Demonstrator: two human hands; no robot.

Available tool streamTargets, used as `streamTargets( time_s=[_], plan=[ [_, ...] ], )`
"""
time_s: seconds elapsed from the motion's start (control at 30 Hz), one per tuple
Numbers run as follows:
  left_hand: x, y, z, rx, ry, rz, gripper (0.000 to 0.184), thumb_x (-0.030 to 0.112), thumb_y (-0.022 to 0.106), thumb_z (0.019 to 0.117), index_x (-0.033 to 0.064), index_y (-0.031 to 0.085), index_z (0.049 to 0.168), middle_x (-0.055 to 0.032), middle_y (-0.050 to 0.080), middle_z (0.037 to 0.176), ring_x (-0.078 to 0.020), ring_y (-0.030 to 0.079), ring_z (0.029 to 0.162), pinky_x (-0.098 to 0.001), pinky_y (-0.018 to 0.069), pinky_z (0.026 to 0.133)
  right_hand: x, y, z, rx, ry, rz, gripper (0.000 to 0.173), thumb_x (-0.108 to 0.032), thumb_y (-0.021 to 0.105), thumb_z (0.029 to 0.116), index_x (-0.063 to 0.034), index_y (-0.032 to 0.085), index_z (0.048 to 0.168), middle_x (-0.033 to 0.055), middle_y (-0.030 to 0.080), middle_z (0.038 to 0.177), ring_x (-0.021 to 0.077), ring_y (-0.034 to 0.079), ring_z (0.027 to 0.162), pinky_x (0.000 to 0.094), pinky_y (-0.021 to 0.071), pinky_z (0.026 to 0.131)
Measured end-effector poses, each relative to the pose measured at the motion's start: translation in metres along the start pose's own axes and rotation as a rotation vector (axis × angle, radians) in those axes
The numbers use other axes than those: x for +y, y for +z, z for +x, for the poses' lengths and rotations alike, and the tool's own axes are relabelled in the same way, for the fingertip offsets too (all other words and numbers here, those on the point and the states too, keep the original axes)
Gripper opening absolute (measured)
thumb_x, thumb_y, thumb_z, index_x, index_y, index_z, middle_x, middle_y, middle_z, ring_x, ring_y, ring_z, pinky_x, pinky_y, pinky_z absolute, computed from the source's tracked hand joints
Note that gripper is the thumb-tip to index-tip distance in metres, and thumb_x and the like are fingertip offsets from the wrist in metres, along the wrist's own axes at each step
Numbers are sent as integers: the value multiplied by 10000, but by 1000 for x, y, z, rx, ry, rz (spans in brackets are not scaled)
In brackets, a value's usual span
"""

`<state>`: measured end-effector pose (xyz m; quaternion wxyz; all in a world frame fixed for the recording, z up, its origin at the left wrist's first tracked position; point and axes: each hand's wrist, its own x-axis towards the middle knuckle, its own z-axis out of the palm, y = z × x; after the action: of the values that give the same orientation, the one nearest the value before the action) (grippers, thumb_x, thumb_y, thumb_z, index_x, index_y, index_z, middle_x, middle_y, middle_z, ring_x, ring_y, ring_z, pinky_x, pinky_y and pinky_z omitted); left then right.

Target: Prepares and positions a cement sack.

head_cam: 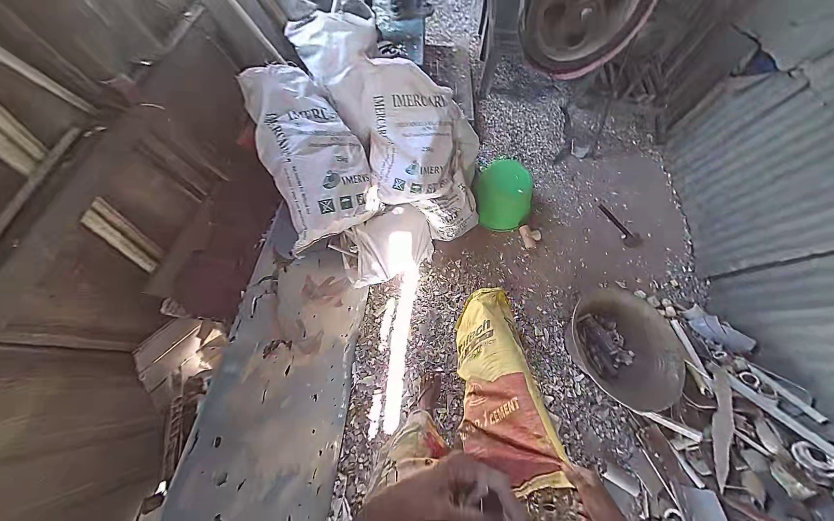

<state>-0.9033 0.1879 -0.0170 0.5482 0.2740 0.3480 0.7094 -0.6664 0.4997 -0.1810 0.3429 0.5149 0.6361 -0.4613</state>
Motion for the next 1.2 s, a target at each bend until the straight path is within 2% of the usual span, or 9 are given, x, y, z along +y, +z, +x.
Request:
streamTargets(
  time_s=[0.13, 0.2, 0.33, 0.53, 0.83, 0.97, 1.07, 1.13, 1.2],
  plan=[
    [28, -21, -23, 459, -21, -83, 167, 223, 539, 1007, 190, 703, 1005, 173, 527, 617, 84, 393, 465, -117, 317, 434, -43, -27, -16, -50, -125, -286, 384, -260, 477, 1092, 80, 634, 1175, 178, 627, 955, 208, 568, 750, 428, 499, 704],
    [44, -30, -35, 720, -89, -49, 192, 175, 492, 1007, 156, 681, 984, 161, 455, 554, 54, 385, 421, -135, 338, 406, -81, -27, -37, -69, -73, -315, 412, -268, 442, 1111, 78, 590, 1278, 189, 618, 1037, 212, 559, 803, 420, 493, 740],
    [60, -48, -66, 1067, -75, -10, 233, 130, 441, 1046, 103, 671, 1020, 134, 478, 582, 31, 420, 437, -146, 379, 416, -106, -58, -16, -86, -176, -378, 281, -206, 509, 1073, 37, 649, 1098, 58, 579, 798, 108, 518, 608, 326, 476, 584],
    [45, -60, -74, 1393, 55, -75, 246, 101, 432, 1059, 73, 660, 973, 78, 521, 552, 0, 466, 421, -147, 422, 422, -119, -58, -62, 125, -7, 211, 150, -194, 473, 1093, -60, 539, 1083, -34, 508, 653, 40, 466, 458, 211, 449, 441],
    [29, -81, 82, 950, -210, 201, 230, 157, 474, 1067, 31, 666, 1088, 83, 493, 637, -13, 446, 506, -189, 410, 502, -85, -31, 11, 6, -180, -461, 388, -237, 506, 1074, 97, 678, 1172, 318, 685, 1089, 436, 671, 1007, 599, 487, 933],
    [10, -80, 146, 580, -424, 578, 286, 251, 517, 1048, 27, 686, 1102, -24, 603, 787, -107, 554, 675, -333, 498, 701, -92, -69, 25, -14, -136, -326, 363, -263, 492, 1092, 53, 651, 1171, 221, 662, 919, 296, 645, 719, 491, 546, 723],
    [-10, -68, 192, 482, -448, 513, 256, 224, 551, 1039, 17, 691, 1094, -17, 614, 789, -82, 549, 659, -297, 493, 669, -126, -110, -5, -10, -121, -226, 351, -245, 464, 1107, 60, 630, 1159, 160, 607, 841, 223, 572, 657, 417, 507, 673],
    [-33, -61, 222, 383, -430, 454, 310, 225, 614, 998, 86, 671, 1270, -41, 660, 873, -115, 587, 696, -331, 504, 679, -149, -126, -27, 2, -131, -120, 325, -242, 455, 1110, 33, 627, 1115, 86, 551, 755, 155, 520, 585, 346, 480, 599],
    [-61, -62, 251, 125, -464, 536, 642, 224, 697, 956, 169, 452, 1547, -204, 701, 1127, -318, 683, 948, -537, 528, 901, -164, -134, -42, 24, -121, 13, 287, -238, 450, 1107, 0, 609, 1087, 24, 497, 672, 104, 467, 499, 282, 447, 506]
  ],
)
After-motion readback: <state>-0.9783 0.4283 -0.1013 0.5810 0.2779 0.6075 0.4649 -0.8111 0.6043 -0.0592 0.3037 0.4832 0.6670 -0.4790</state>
